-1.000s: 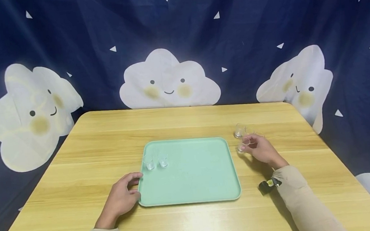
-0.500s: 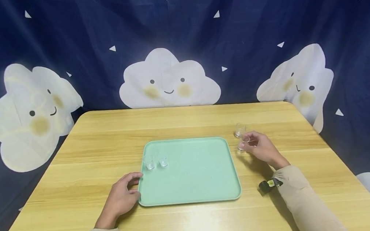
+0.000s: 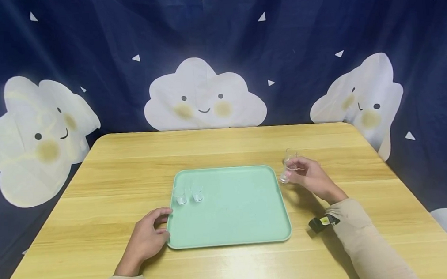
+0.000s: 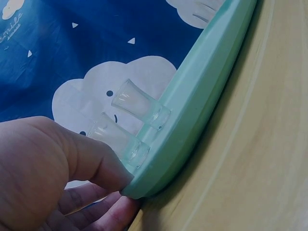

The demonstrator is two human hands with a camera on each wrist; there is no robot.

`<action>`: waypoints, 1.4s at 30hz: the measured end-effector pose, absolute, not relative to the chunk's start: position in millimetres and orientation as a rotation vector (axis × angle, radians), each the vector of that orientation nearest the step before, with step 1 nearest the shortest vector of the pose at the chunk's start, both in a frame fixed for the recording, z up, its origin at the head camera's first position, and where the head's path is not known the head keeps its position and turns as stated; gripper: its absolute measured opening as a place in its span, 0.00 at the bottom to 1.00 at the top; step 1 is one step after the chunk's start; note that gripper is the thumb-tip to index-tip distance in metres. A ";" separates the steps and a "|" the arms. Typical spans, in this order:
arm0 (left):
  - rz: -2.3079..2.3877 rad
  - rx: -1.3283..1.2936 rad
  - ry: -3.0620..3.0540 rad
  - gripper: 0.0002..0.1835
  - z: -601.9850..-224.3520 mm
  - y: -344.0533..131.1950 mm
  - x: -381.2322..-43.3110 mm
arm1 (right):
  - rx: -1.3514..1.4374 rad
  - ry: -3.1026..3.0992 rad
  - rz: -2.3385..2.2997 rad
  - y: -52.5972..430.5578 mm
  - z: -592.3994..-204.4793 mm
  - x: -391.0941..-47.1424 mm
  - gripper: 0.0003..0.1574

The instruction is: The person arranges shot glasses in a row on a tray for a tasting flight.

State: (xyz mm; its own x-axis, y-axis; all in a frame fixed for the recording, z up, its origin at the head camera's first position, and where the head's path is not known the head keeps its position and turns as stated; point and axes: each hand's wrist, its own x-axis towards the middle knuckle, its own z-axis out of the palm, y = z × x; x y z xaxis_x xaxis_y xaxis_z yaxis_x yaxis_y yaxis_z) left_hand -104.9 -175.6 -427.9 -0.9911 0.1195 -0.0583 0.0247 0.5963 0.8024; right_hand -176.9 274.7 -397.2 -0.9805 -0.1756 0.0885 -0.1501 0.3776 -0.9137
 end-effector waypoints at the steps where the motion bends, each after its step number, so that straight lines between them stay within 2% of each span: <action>1: 1.360 0.122 2.711 0.29 -427.8 -175.6 -104.9 | -0.319 2.571 -1.726 273.0 -396.2 -176.8 0.23; 21: 1.366 0.115 2.714 0.29 -426.8 -174.8 -104.8 | -0.418 2.460 -1.690 231.2 -395.4 -186.4 0.25; 42: 1.359 0.131 2.719 0.29 -427.1 -176.0 -104.1 | -0.569 2.415 -1.657 182.6 -395.0 -194.0 0.21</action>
State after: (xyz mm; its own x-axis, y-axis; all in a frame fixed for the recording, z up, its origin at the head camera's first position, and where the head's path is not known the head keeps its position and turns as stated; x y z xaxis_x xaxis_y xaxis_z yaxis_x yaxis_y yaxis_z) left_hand -104.1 -176.0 -427.1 -0.9914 0.1209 -0.0500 0.0325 0.5981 0.8007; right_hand -194.0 182.6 -395.0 -0.9153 -0.3941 0.0832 -0.2194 0.3145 -0.9235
